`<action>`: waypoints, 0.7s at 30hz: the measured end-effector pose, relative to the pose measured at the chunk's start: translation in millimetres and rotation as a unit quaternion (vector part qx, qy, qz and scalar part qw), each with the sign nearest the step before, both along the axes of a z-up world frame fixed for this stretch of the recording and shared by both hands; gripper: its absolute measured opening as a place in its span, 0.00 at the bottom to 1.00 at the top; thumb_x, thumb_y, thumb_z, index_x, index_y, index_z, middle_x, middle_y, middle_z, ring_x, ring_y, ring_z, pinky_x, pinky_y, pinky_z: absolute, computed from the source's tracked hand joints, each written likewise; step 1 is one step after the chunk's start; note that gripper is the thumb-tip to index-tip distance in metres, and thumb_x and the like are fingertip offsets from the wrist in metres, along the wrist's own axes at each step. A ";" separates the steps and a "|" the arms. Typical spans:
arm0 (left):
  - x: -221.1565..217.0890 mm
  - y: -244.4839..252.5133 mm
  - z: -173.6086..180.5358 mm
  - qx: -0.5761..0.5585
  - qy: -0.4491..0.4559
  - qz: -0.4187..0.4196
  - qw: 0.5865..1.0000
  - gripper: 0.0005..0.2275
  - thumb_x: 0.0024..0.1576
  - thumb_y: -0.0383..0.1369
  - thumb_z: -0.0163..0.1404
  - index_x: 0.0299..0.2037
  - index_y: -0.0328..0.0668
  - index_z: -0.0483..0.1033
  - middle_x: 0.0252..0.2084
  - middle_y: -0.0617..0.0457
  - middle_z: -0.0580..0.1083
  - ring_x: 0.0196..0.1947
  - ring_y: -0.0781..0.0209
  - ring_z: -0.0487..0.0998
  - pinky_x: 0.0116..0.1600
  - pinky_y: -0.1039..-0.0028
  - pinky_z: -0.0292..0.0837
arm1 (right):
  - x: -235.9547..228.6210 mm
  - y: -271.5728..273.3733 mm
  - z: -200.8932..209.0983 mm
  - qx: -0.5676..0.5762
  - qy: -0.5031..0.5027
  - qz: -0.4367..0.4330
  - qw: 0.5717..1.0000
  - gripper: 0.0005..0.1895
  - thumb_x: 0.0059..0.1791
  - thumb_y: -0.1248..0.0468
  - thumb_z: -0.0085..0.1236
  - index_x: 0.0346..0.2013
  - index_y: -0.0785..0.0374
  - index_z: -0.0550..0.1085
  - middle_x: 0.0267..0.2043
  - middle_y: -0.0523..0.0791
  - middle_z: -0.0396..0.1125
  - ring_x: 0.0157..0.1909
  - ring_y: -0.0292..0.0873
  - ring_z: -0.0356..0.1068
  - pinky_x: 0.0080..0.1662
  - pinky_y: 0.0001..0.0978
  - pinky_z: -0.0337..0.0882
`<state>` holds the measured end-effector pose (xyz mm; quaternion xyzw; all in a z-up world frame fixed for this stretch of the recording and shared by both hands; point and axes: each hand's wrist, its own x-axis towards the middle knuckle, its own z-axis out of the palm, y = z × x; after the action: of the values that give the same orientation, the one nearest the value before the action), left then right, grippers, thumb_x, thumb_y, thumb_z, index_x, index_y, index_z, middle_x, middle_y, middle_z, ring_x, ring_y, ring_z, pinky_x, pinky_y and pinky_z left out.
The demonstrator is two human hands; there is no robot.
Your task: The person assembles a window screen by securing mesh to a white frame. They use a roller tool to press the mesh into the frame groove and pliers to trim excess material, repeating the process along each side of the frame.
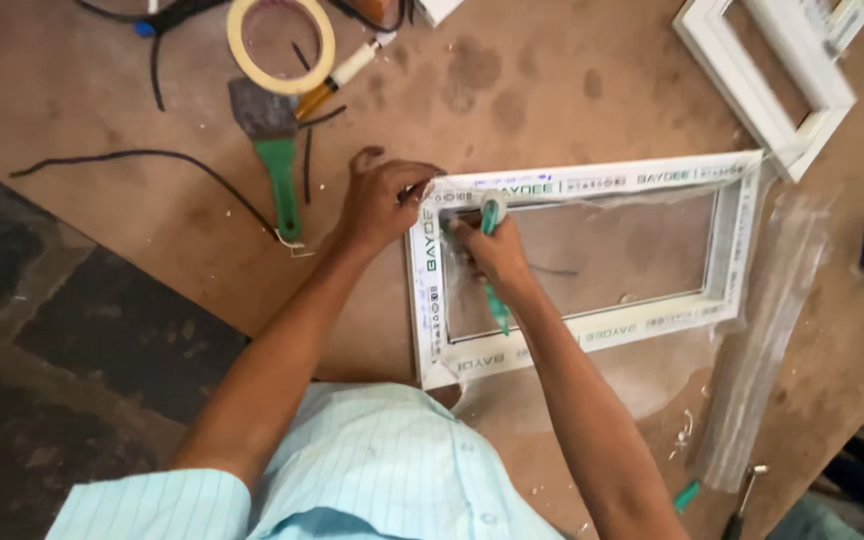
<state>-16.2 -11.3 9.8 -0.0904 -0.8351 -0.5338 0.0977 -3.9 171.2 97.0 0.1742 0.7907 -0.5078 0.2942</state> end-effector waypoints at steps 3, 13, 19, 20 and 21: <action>17.7 -7.1 -3.5 0.008 -0.029 -0.003 1.000 0.08 0.56 0.29 0.55 0.43 0.51 0.84 0.43 0.57 0.82 0.47 0.61 0.80 0.64 0.52 0.56 | 15.0 17.8 18.1 -0.016 -0.087 -0.020 0.996 0.09 0.48 0.59 0.62 0.35 0.59 0.73 0.20 0.39 0.61 0.15 0.30 0.53 0.18 0.26 0.49; 19.5 -0.3 -16.9 -0.009 -0.014 0.005 1.000 0.05 0.58 0.33 0.57 0.42 0.50 0.84 0.43 0.57 0.82 0.47 0.60 0.79 0.65 0.53 0.55 | 98.6 117.4 75.5 -0.071 -0.039 -0.242 0.967 0.13 0.50 0.66 0.59 0.45 0.68 0.68 0.28 0.46 0.65 0.19 0.32 0.56 0.21 0.24 0.55; 15.3 -1.8 -21.6 0.016 -0.016 -0.006 1.000 0.06 0.59 0.31 0.58 0.44 0.47 0.85 0.43 0.53 0.82 0.46 0.56 0.79 0.66 0.52 0.53 | 167.0 118.0 64.9 -0.074 -0.036 -0.263 0.961 0.14 0.51 0.66 0.53 0.51 0.69 0.69 0.33 0.49 0.70 0.21 0.35 0.59 0.23 0.28 0.61; 17.7 -1.7 -22.5 0.019 -0.031 -0.006 0.999 0.05 0.59 0.32 0.59 0.44 0.46 0.85 0.43 0.53 0.82 0.45 0.56 0.80 0.67 0.52 0.53 | 178.1 115.6 65.7 -0.054 -0.011 -0.267 0.962 0.15 0.52 0.66 0.53 0.52 0.70 0.66 0.34 0.49 0.71 0.21 0.36 0.60 0.23 0.28 0.63; 14.9 -1.7 -23.0 0.020 -0.023 -0.014 0.999 0.05 0.59 0.31 0.59 0.44 0.46 0.85 0.44 0.53 0.82 0.46 0.56 0.80 0.67 0.53 0.53 | 181.7 114.3 64.6 -0.037 0.021 -0.266 0.963 0.16 0.53 0.66 0.52 0.54 0.71 0.64 0.36 0.49 0.71 0.21 0.36 0.61 0.23 0.29 0.64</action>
<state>-1.3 -13.0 -13.2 -0.0879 -0.8251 -0.5534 0.0724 177.8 285.5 161.6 0.3563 0.7028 -0.6001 0.1379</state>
